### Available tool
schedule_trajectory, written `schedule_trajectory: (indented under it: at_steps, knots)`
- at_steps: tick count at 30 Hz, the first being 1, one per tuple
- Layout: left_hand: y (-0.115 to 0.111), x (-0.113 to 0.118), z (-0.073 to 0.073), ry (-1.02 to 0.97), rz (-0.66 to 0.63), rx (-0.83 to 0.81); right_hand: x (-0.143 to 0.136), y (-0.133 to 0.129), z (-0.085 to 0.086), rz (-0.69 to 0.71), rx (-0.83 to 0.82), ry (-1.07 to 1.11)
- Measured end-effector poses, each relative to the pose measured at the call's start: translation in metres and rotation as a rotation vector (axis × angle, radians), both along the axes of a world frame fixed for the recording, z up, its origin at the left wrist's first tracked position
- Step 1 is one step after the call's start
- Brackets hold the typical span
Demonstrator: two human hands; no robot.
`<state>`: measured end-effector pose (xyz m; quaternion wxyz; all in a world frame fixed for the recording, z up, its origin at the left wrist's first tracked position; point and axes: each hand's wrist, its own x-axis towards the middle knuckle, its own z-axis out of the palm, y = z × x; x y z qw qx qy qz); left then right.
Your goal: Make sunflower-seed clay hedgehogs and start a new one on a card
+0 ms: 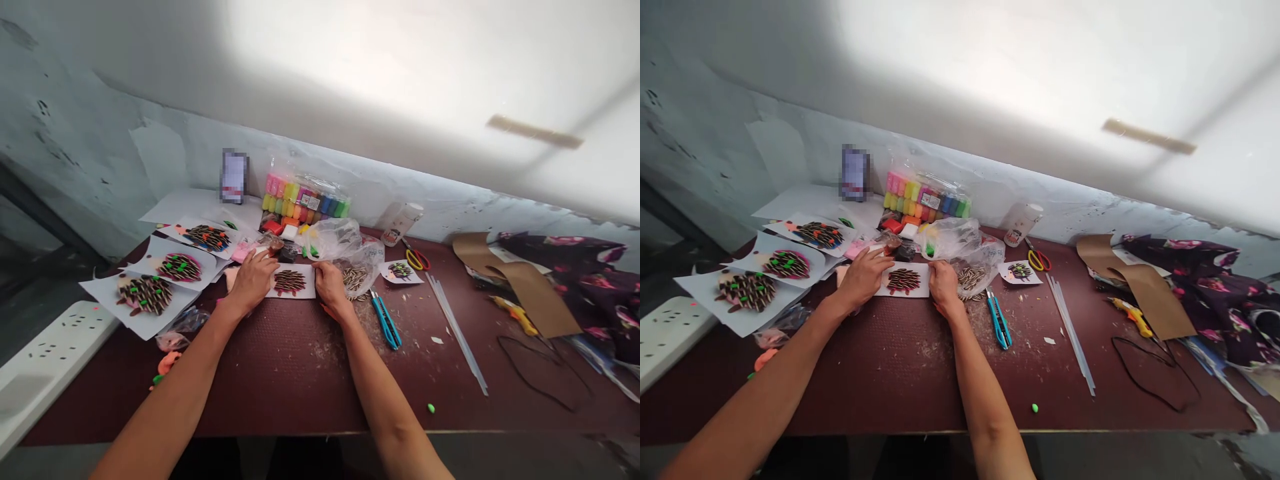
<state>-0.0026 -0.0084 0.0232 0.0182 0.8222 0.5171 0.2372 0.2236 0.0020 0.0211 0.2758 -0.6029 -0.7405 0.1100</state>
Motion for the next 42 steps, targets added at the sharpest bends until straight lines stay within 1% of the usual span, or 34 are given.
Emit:
schedule_trajectory:
  at_steps: [2,6,11,16,19,22,26,30,36,42]
  knots:
    - [-0.001,0.002,0.000,0.045,0.023,-0.027,0.001,-0.001,-0.002,0.007,0.004,0.006]
    - [0.001,0.009,-0.001,0.117,-0.016,-0.035,0.002,-0.001,0.001,0.007,-0.010,0.000]
    - [0.015,0.015,0.000,0.143,-0.024,-0.031,0.000,-0.004,0.005,0.017,-0.028,-0.012]
    - [0.024,0.013,-0.003,0.081,-0.020,-0.026,-0.002,-0.008,0.007,0.001,-0.016,0.014]
    - [0.022,0.011,-0.009,0.030,-0.030,0.000,0.000,-0.011,0.009,-0.005,0.041,0.049]
    - [0.017,0.009,-0.012,-0.029,-0.044,-0.006,-0.001,-0.014,0.010,0.001,0.107,0.104]
    - [0.012,0.010,-0.012,-0.079,-0.035,-0.017,-0.009,-0.018,0.010,0.039,0.114,0.155]
    - [0.012,0.010,-0.011,-0.123,-0.044,-0.017,-0.021,-0.017,0.011,0.091,0.067,0.095]
    - [0.013,0.008,-0.012,-0.145,-0.062,-0.047,-0.035,-0.009,0.019,0.152,0.011,-0.050]
    - [0.014,0.008,-0.015,-0.157,-0.068,-0.041,-0.043,-0.015,0.022,0.067,-0.074,-0.200]
